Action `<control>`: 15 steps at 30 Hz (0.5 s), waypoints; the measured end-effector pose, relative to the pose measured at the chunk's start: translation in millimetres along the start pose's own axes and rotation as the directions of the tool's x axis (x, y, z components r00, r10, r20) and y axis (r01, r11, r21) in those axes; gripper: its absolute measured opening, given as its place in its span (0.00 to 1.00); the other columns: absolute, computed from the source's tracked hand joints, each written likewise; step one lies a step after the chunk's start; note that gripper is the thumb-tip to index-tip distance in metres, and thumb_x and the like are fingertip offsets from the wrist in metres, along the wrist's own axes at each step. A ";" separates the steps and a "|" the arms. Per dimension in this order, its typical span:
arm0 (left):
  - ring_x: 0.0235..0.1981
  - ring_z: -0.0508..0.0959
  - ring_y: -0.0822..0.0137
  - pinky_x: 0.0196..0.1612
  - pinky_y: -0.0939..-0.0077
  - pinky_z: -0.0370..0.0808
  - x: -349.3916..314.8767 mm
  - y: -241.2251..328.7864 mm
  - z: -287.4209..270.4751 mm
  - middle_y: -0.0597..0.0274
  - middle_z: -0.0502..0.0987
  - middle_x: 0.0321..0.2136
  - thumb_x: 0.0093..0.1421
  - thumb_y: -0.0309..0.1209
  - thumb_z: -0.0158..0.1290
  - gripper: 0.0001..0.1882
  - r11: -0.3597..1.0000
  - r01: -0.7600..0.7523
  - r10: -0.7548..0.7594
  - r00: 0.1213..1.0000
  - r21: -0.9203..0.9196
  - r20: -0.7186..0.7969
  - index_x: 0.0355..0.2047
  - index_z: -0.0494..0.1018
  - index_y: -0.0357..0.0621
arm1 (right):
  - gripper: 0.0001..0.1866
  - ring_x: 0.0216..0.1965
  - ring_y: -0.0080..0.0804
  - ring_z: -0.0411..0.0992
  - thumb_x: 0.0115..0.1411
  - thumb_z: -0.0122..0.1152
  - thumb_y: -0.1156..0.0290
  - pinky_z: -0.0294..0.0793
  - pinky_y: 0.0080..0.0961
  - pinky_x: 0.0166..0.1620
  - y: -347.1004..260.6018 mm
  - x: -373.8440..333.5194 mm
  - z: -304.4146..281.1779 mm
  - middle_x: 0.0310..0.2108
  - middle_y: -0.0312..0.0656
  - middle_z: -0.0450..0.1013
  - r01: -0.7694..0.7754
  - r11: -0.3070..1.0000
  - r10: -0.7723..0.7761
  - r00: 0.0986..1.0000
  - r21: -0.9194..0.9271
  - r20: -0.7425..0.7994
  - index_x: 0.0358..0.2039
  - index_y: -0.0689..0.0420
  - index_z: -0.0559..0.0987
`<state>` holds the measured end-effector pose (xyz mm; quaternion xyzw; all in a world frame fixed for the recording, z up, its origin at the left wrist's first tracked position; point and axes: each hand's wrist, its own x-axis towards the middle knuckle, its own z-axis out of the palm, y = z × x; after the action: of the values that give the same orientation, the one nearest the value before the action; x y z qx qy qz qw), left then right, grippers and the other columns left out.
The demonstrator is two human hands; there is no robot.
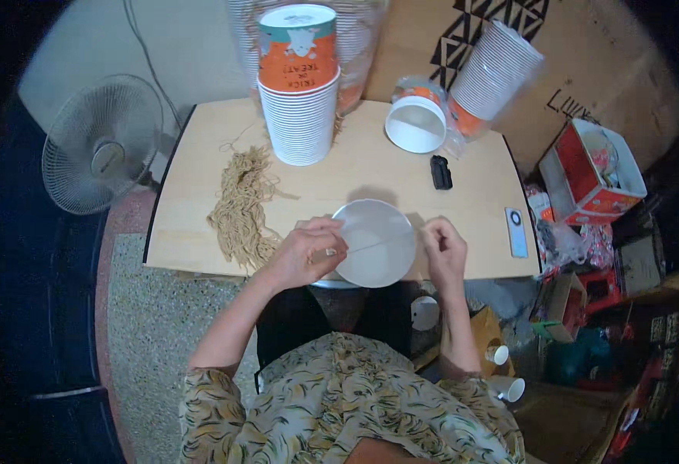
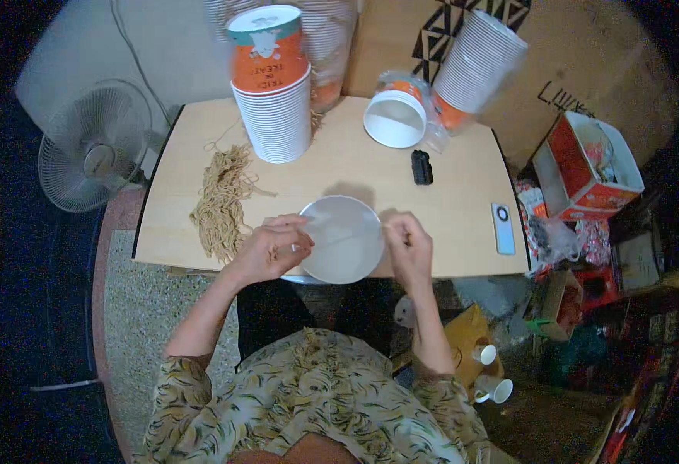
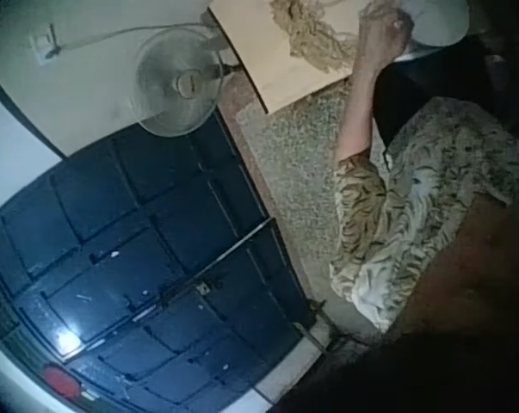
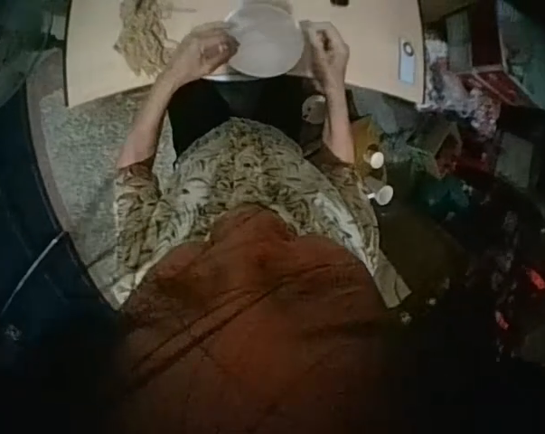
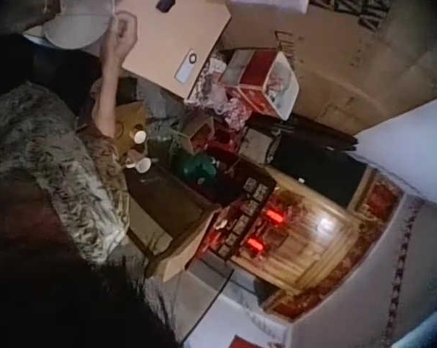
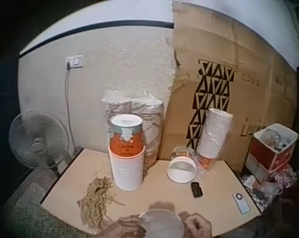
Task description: Applying rubber bands to paper bowls for packaging and organization.
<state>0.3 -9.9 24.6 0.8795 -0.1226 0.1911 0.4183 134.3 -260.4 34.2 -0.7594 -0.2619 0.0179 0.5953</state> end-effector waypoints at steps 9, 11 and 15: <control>0.46 0.79 0.55 0.52 0.61 0.74 -7.6 2.0 -3.2 0.56 0.80 0.34 0.53 0.27 0.61 0.05 0.994 -0.082 0.095 0.977 -0.073 0.193 0.29 0.78 0.41 | 0.08 0.22 0.17 0.62 0.67 0.56 0.70 0.63 0.16 0.27 58.0 -0.2 -19.5 0.23 0.31 0.65 -0.079 0.932 0.129 0.984 0.353 -0.121 0.31 0.58 0.72; 0.47 0.78 0.57 0.51 0.64 0.75 -6.7 3.4 -5.1 0.59 0.80 0.34 0.55 0.29 0.63 0.07 0.978 -0.204 0.189 0.950 0.037 0.247 0.33 0.78 0.42 | 0.09 0.21 0.17 0.62 0.67 0.57 0.67 0.62 0.17 0.25 50.9 5.2 -16.6 0.22 0.32 0.65 -0.104 0.882 0.175 0.978 0.460 -0.114 0.32 0.57 0.71; 0.46 0.77 0.60 0.49 0.65 0.70 -2.7 19.7 -13.5 0.60 0.79 0.34 0.56 0.34 0.63 0.08 0.925 -0.361 0.342 0.927 0.119 0.151 0.34 0.79 0.46 | 0.08 0.18 0.16 0.58 0.66 0.58 0.68 0.57 0.14 0.21 15.5 31.4 -25.2 0.20 0.30 0.62 -0.071 0.837 0.089 0.996 0.542 -0.006 0.32 0.57 0.71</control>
<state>-12.6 -11.4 44.9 0.8815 -0.2907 0.2150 0.3038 175.7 -272.1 36.3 -0.5711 -0.2049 0.1040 0.7881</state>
